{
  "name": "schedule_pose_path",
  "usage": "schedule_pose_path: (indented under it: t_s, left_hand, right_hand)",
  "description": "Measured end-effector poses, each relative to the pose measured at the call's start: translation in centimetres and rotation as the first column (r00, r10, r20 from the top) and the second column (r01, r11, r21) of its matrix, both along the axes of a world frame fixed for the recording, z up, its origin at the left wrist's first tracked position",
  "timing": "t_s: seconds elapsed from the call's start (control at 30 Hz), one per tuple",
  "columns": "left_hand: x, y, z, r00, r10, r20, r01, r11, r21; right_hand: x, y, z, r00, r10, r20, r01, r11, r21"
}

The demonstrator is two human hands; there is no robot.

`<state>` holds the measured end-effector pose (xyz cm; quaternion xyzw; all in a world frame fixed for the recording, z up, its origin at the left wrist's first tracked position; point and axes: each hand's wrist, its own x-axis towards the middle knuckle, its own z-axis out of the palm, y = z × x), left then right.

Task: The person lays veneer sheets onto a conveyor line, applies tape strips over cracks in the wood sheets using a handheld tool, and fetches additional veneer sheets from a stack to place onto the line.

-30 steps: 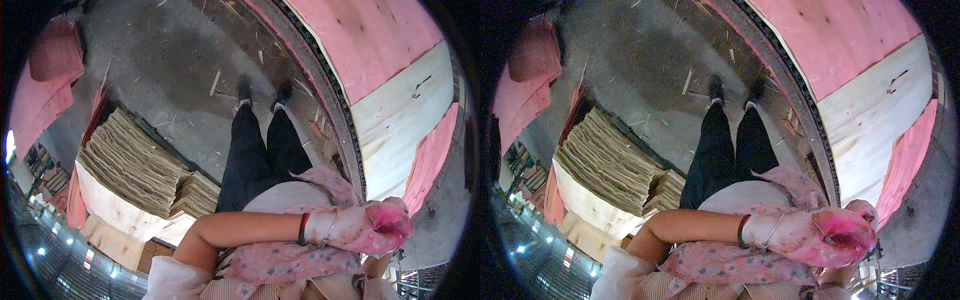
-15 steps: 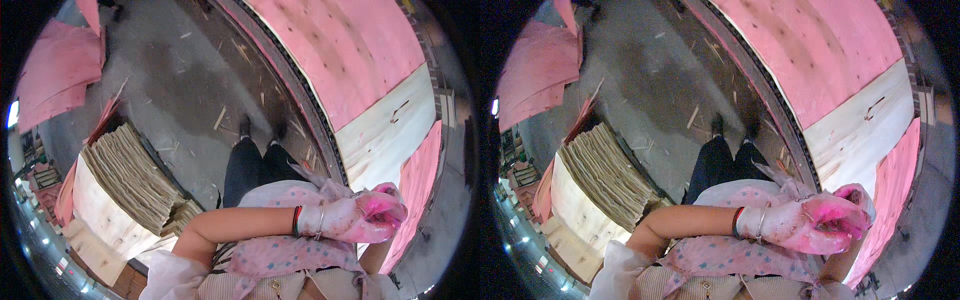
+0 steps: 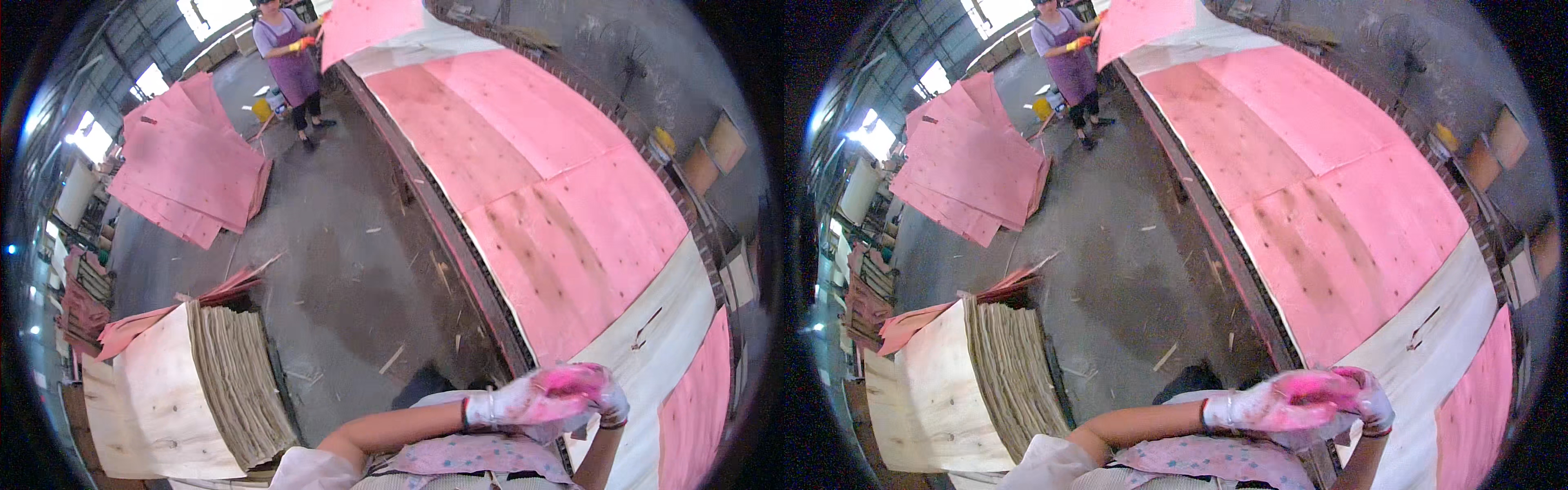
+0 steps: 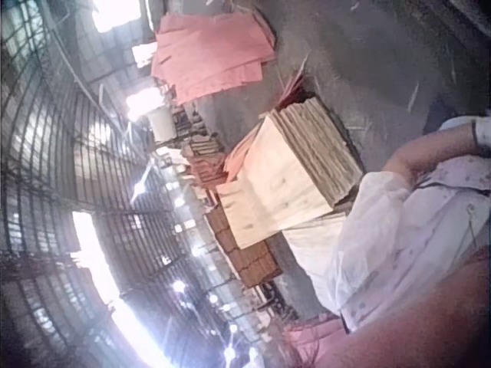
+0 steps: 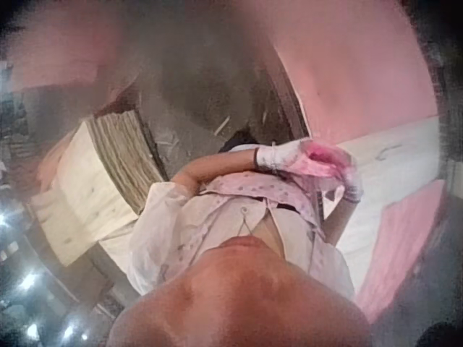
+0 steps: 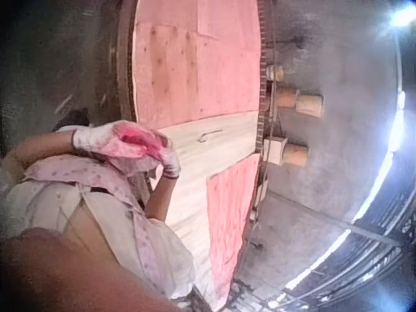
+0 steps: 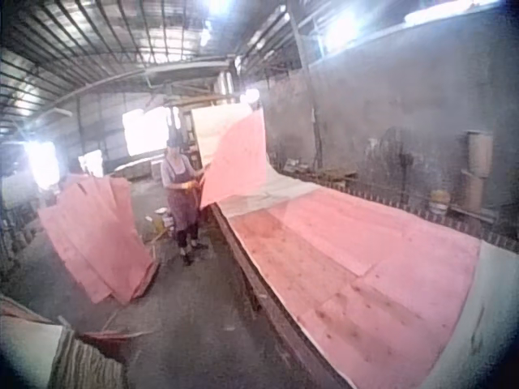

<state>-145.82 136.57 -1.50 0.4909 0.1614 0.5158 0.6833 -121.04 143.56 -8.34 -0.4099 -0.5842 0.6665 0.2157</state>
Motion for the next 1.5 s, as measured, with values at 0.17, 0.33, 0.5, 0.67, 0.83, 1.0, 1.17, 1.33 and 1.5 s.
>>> schedule_pose_path:
  t_s: [0.17, 0.33, 0.5, 0.67, 0.83, 1.0, 1.17, 1.33, 1.5]
  left_hand:
    - [-5.8, 0.7, -3.6, 0.485, 0.285, -0.827, -0.020, 0.949, 0.315]
    - [-12.2, -1.7, -8.6, 0.097, -0.150, -0.984, -0.081, 0.984, -0.158]
    - [-15.5, -4.6, -16.2, 0.206, -0.247, -0.947, -0.367, 0.878, -0.308]
    - [-13.4, -4.9, -20.8, 0.678, -0.105, -0.727, -0.173, 0.939, -0.297]
    - [-16.6, -6.6, -21.2, 0.596, -0.168, -0.785, -0.369, 0.811, -0.454]
    - [-29.5, -19.3, -29.6, 0.312, 0.078, -0.947, -0.925, 0.252, -0.284]
    - [-42.8, -43.1, -34.6, 0.243, -0.619, -0.747, -0.902, 0.139, -0.408]
    - [-37.3, -35.8, -36.2, 0.379, -0.162, -0.911, -0.909, 0.122, -0.399]
    - [-23.8, -17.4, -24.0, 0.567, 0.076, -0.820, -0.778, 0.375, -0.503]
  right_hand:
    - [-0.4, 1.5, -2.4, 0.959, -0.248, 0.136, 0.264, 0.958, -0.115]
    - [2.1, 1.4, -5.9, 0.920, -0.298, 0.254, 0.342, 0.927, -0.152]
    - [2.7, 1.6, -9.4, 0.853, -0.372, 0.367, 0.434, 0.895, -0.101]
    - [0.4, 2.8, -11.4, 0.820, -0.414, 0.395, 0.475, 0.878, -0.066]
    - [0.7, 5.0, -19.2, 0.600, -0.374, 0.708, 0.204, 0.927, 0.316]
    - [0.0, 4.1, -20.6, 0.518, -0.304, 0.799, 0.068, 0.946, 0.316]
    - [-1.1, 3.5, -25.5, 0.419, -0.131, 0.899, -0.197, 0.953, 0.231]
    - [-3.2, 3.7, -22.7, 0.325, -0.076, 0.943, -0.118, 0.986, 0.120]
    - [-1.9, 4.1, -28.6, 0.221, -0.086, 0.971, -0.138, 0.983, 0.119]
